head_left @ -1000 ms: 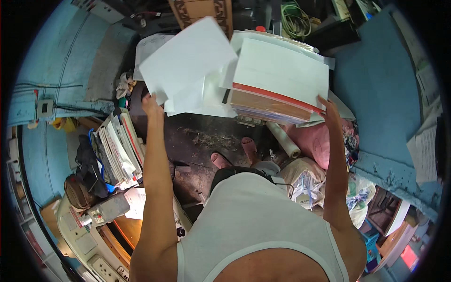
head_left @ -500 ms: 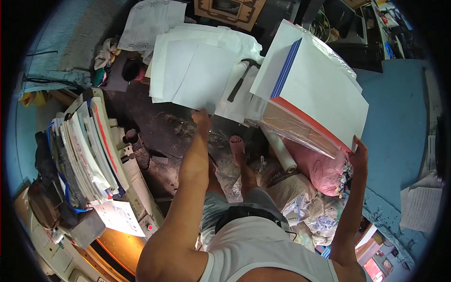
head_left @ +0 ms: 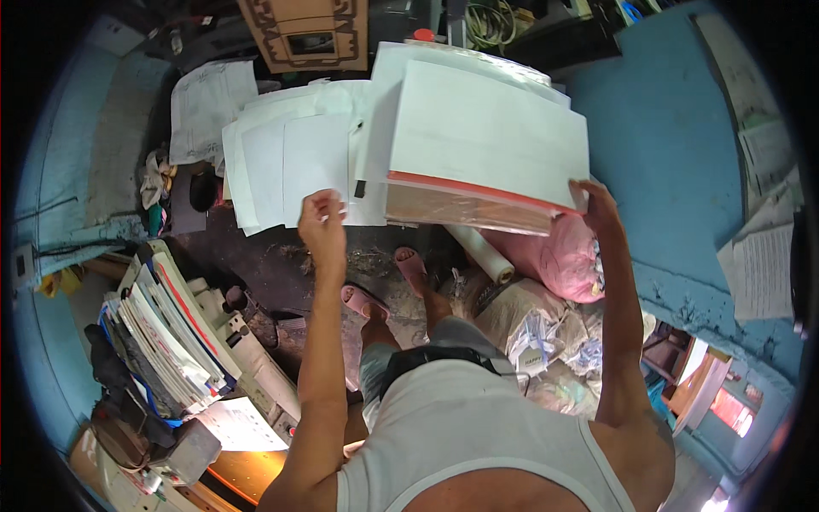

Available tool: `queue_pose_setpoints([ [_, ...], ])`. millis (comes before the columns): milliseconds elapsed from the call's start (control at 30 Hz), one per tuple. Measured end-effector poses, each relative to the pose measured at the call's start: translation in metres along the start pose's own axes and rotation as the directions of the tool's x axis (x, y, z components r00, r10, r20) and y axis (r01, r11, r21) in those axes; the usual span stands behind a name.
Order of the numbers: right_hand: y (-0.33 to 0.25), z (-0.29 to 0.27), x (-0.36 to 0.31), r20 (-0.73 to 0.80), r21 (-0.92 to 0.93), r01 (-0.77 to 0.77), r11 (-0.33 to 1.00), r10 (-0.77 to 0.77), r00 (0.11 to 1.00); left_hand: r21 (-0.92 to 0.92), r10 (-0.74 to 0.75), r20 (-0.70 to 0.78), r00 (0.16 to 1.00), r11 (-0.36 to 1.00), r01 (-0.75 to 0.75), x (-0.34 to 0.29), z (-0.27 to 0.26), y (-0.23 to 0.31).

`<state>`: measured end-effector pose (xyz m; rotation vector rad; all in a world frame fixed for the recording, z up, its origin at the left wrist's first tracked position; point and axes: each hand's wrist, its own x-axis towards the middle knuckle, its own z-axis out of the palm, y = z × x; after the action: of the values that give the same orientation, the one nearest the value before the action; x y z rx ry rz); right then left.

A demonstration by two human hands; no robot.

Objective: Organizing a stack of printed sheets and trimming them using an industrial paper cutting machine.

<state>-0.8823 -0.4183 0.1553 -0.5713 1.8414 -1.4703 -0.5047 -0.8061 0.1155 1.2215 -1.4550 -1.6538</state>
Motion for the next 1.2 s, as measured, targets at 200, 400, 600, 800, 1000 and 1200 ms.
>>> queue_pose_setpoints([
  [200,-0.066,0.066,0.014,-0.039,0.027,0.152,0.988,-0.151,0.988,-0.117,-0.279,0.757,0.591,0.832,0.542,-0.115,0.109,0.079],
  [400,-0.108,0.066,0.033,0.024,0.279,-0.395,0.875,0.405,0.914,-0.369,-0.351,0.765,0.540,0.447,0.815,-0.109,0.201,0.060],
  [600,-0.093,0.056,0.029,0.029,0.340,-0.379,0.861,0.393,0.919,-0.093,-0.494,0.759,0.425,0.563,0.821,-0.142,0.207,0.066],
  [800,-0.098,0.061,0.035,0.059,0.354,-0.340,0.871,0.342,0.938,-0.725,-0.368,0.435,0.822,0.399,0.562,-0.103,0.210,0.068],
  [1000,-0.060,0.048,0.037,0.124,0.372,-0.353,0.859,0.330,0.936,-0.814,-0.462,0.042,0.886,0.498,0.299,-0.020,0.123,0.056],
  [1200,-0.025,0.061,0.033,0.042,0.406,-0.249,0.880,0.254,0.966,-0.277,-0.496,0.070,0.866,0.824,0.494,0.038,0.073,0.077],
])
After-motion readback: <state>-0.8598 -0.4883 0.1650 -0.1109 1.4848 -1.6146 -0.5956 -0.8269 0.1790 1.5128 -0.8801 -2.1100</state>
